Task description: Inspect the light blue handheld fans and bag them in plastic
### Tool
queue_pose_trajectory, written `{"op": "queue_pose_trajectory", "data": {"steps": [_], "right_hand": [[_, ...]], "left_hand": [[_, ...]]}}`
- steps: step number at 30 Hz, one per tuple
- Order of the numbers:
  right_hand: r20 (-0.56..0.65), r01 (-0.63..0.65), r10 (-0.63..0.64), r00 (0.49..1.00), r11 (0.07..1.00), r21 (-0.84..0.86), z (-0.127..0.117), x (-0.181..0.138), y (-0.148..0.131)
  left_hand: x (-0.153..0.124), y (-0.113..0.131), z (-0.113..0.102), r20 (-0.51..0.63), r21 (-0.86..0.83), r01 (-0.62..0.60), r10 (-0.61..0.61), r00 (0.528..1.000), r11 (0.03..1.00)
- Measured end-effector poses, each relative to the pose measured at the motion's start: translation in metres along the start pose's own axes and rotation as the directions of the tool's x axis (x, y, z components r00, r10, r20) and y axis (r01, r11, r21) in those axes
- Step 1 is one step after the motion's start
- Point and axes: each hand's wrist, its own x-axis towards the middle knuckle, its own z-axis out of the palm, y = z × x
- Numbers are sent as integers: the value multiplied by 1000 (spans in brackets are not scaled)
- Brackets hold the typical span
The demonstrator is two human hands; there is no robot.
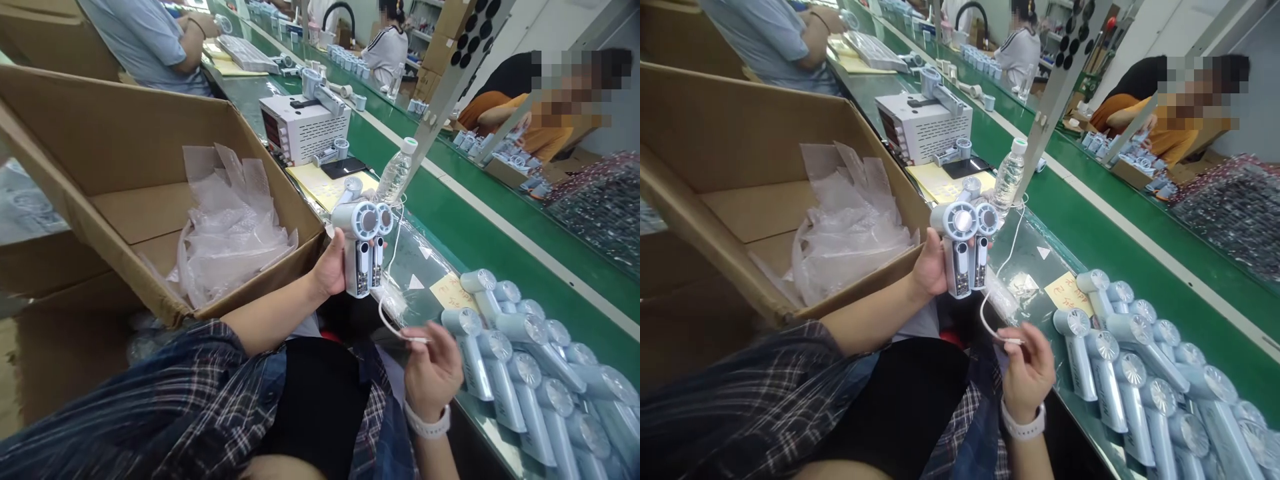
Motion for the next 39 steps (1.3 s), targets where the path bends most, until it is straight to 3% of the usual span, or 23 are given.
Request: {"op": "queue_pose_trajectory", "data": {"steps": [2,4,6,9,14,17,20,23,26,29,32,35,39], "right_hand": [[54,94,-94,994,996,12,14,21,-18],[227,2,-1,974,1000,-1,30,36,-27],[427,-99,143,893,988,-123,44,43,-29],[552,-59,190,812,967,-247,60,47,-24],[532,-41,179,827,964,-261,71,49,-16],[458,-163,220,861,973,-161,78,41,-11],[412,-318,278,868,948,31,86,29,-6],[403,-372,306,862,923,95,90,25,-3],[442,-309,278,853,951,-2,86,30,-1],[493,-86,171,853,978,-189,78,36,-3],[529,78,60,847,969,-234,74,37,-7],[491,70,47,870,974,-217,77,36,-9],[395,-108,164,904,981,-159,82,33,-8]], "left_hand": [[5,2,12,14,-7,-12,12,1000,1000],[7,8,22,23,2,-66,66,998,998],[8,16,29,29,19,-131,130,991,991],[6,24,33,43,39,-180,178,983,983],[3,23,30,69,65,-142,138,988,988],[4,18,28,77,136,-134,124,989,982],[6,13,27,22,183,-213,212,977,960],[8,8,24,-30,242,-281,297,954,929],[9,6,21,-20,254,-254,268,963,933],[7,8,22,-10,197,-208,214,977,958],[4,14,26,-30,52,-175,177,984,983],[1,20,28,-16,-21,-159,159,987,987],[-3,22,28,19,32,-176,175,984,984]]}}
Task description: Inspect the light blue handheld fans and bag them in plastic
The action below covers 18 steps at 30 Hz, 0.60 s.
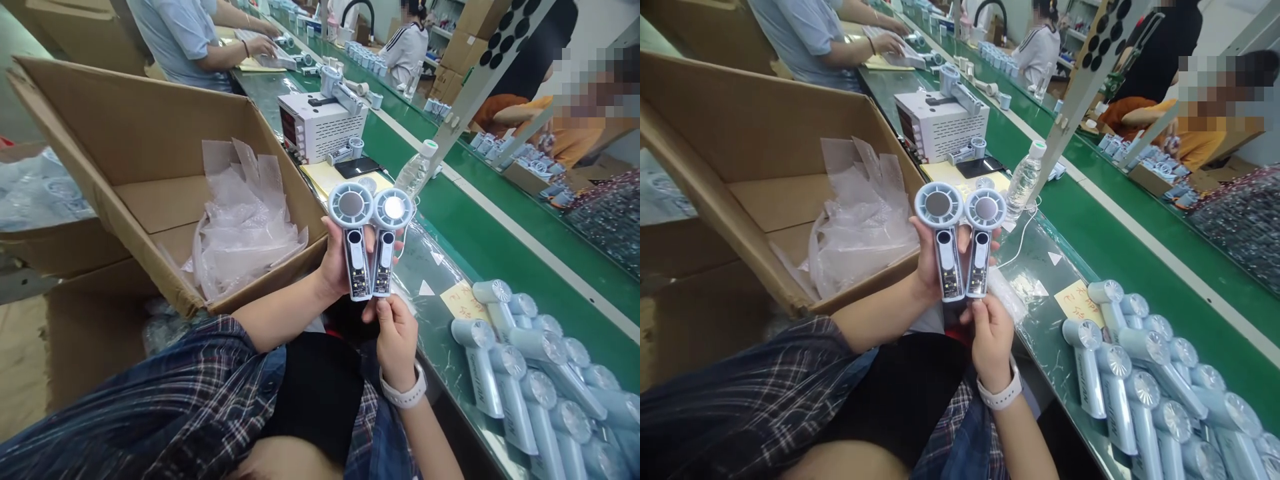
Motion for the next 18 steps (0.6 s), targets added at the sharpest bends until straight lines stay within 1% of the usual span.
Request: {"op": "queue_pose_trajectory", "data": {"steps": [2,4,6,8,10,12,14,15,16,17,18], "right_hand": [[-25,-67,72,997,985,162,4,-3,2],[-40,-107,127,991,941,321,10,-7,5],[-33,-126,152,988,906,405,15,-11,8],[-29,-128,154,988,901,415,17,-14,10],[-29,-126,142,989,943,307,15,-13,11],[-12,-87,89,996,990,108,4,-9,11],[20,-9,10,1000,998,-63,-16,-1,8],[17,36,-34,999,991,-126,-29,4,5],[-22,78,-84,996,977,-199,-41,11,2],[-97,106,-141,985,947,-304,-54,18,-2],[-197,110,-213,957,894,-433,-64,24,-7]], "left_hand": [[-2,-3,-1,9,53,-46,46,999,998],[-5,-9,-3,18,111,-106,105,994,988],[-7,-16,-5,42,141,-132,127,991,981],[-9,-21,-8,70,143,-133,124,990,981],[-9,-23,-12,82,141,-127,116,990,982],[-8,-20,-14,58,133,-104,98,994,986],[-4,-12,-16,-19,110,-113,116,993,987],[-1,-8,-16,-74,100,-143,151,986,985],[1,-3,-17,-135,99,-189,201,970,977],[2,1,-17,-186,111,-235,253,949,966],[3,4,-18,-213,131,-272,294,932,954]]}}
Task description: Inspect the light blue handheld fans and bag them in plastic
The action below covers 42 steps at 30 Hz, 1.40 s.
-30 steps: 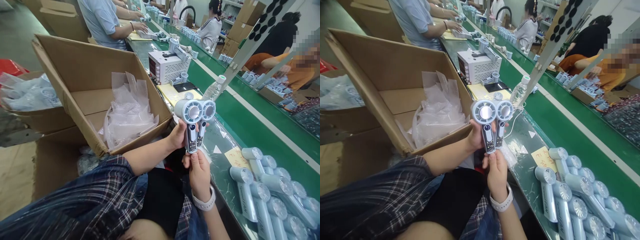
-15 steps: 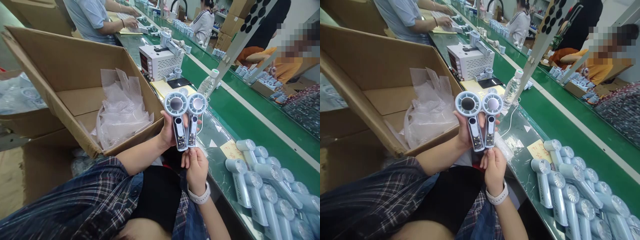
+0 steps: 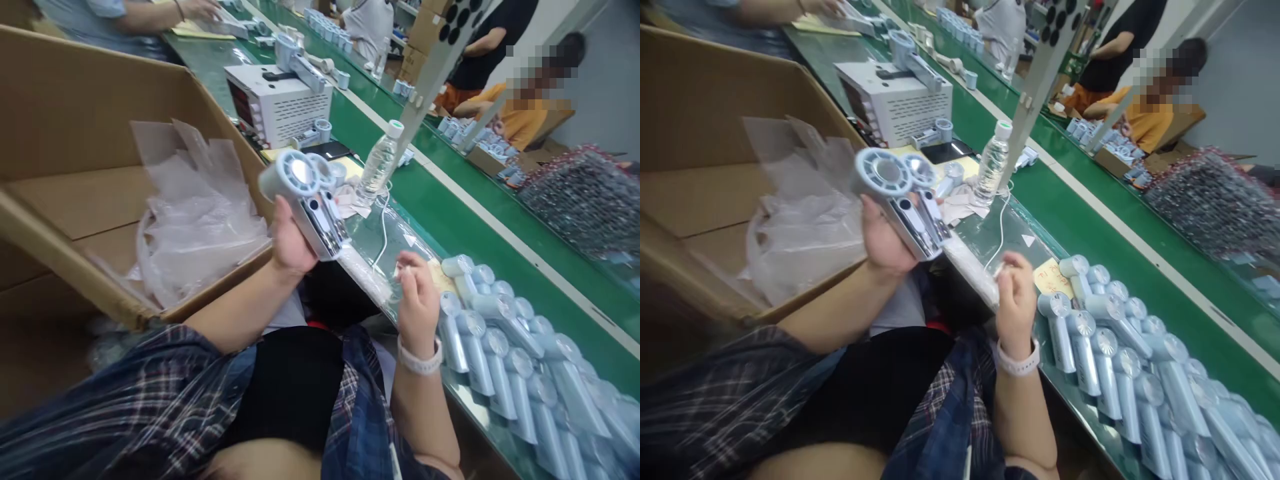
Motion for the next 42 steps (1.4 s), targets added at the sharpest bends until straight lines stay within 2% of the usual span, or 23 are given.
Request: {"op": "queue_pose_trajectory", "data": {"steps": [2,3,4,6,8,10,11,12,14,16,18,22,25,29,33,38,42], "right_hand": [[-219,35,-90,972,970,-239,-11,14,-1],[-248,55,-123,961,962,-268,-11,18,-3],[-205,87,-132,970,973,-212,-8,19,-5],[36,89,-93,995,992,91,4,12,-10],[235,-73,-14,972,931,357,15,-4,-11],[278,-241,117,953,851,467,17,-22,-6],[283,-304,180,942,814,495,15,-30,-1],[292,-353,227,929,780,517,11,-37,3],[296,-408,285,911,723,558,3,-45,12],[243,-411,334,911,680,607,-1,-47,16],[193,-402,372,908,642,653,-1,-45,15],[254,-412,335,907,588,696,0,-44,4],[284,-410,297,912,598,689,0,-45,-2],[371,-458,274,887,618,639,1,-46,-6],[331,-431,278,902,628,648,6,-46,-6],[372,-494,327,869,611,618,10,-46,-6],[385,-504,324,864,575,645,9,-46,-8]], "left_hand": [[-3,3,-1,42,40,-32,30,999,999],[-7,4,-1,111,65,-26,19,994,998],[-13,5,-1,200,93,-14,-5,980,996],[-24,7,-3,362,191,32,-101,927,981],[-32,10,-6,461,333,106,-259,849,937],[-35,11,-12,488,447,208,-432,759,870],[-34,11,-15,478,465,261,-488,730,846],[-34,8,-18,460,448,310,-513,725,839],[-34,1,-22,385,349,405,-523,761,845],[-37,-8,-23,314,231,480,-531,787,847],[-41,-14,-20,309,181,531,-561,768,828],[-48,-14,-14,353,211,468,-513,782,858],[-49,-10,-14,375,214,436,-486,790,874],[-47,-5,-17,415,248,406,-475,776,880],[-46,-3,-19,433,270,385,-469,769,882],[-46,-3,-23,464,331,403,-519,718,853],[-46,-6,-25,481,334,368,-493,725,867]]}}
